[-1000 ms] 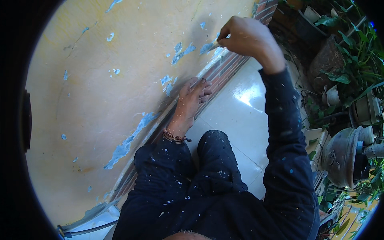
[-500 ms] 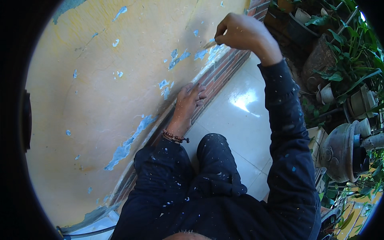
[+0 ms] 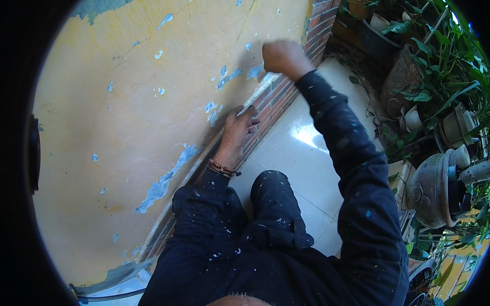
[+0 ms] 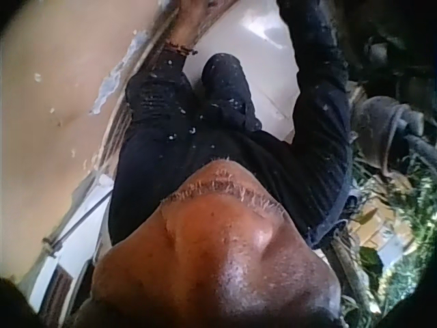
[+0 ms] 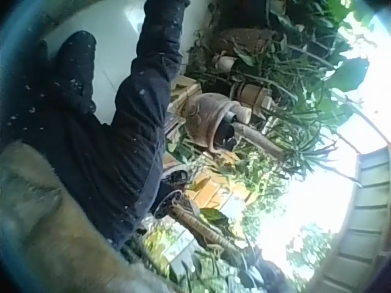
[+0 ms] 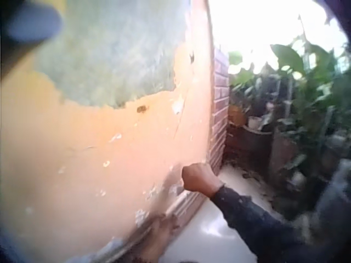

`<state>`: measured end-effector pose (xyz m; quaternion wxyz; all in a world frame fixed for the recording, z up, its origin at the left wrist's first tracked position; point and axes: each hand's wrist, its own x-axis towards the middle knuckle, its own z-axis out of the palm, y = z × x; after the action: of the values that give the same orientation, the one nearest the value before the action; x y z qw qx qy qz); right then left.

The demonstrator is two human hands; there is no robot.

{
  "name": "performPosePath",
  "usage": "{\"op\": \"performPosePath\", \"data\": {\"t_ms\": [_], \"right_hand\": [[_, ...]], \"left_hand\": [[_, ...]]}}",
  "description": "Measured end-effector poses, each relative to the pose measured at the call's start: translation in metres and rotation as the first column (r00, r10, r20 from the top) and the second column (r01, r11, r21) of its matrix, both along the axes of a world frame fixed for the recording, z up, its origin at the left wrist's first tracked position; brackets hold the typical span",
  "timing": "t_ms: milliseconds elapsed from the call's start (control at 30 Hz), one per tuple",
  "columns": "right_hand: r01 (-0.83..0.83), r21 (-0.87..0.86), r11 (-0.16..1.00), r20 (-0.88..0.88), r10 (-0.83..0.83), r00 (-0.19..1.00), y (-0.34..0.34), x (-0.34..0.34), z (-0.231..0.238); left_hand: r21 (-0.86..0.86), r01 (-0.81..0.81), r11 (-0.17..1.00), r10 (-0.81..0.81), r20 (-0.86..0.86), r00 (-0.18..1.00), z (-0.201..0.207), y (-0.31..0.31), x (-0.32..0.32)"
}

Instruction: Scraping old paint off an exterior wall using a scraper tool.

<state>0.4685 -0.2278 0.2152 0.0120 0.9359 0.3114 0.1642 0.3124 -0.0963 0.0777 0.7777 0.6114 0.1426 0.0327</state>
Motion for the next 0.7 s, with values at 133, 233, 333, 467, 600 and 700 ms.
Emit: {"op": "performPosePath", "data": {"t_ms": [133,233,333,467,600,700], "right_hand": [[0.155,0.053,0.986,-0.192,-0.143,0.971,-0.004,-0.019,-0.016],[0.09,0.382,0.92,-0.202,-0.012,0.979,-0.03,-0.061,-0.003],[0.249,0.692,0.677,-0.444,0.128,0.887,-0.025,-0.111,-0.034],[0.263,0.917,0.3,-0.372,0.407,0.834,0.021,-0.166,-0.126],[0.308,0.948,0.077,-0.312,0.396,0.864,0.047,-0.167,-0.127],[0.32,0.942,0.107,-0.336,0.357,0.871,0.056,-0.162,-0.13]], "left_hand": [[0.017,-0.046,0.999,0.046,-0.04,0.998,0.001,0.003,-0.002],[-0.048,-0.035,0.998,0.039,0.071,0.997,0.007,0.013,-0.004],[-0.112,-0.077,0.991,0.084,0.061,0.995,0.013,0.016,-0.004],[-0.151,0.001,0.989,0.017,0.116,0.993,0.009,0.012,-0.004],[-0.189,0.099,0.977,-0.043,0.283,0.958,0.023,0.004,-0.006],[-0.251,0.107,0.962,-0.058,0.196,0.979,0.019,0.008,-0.001]]}}
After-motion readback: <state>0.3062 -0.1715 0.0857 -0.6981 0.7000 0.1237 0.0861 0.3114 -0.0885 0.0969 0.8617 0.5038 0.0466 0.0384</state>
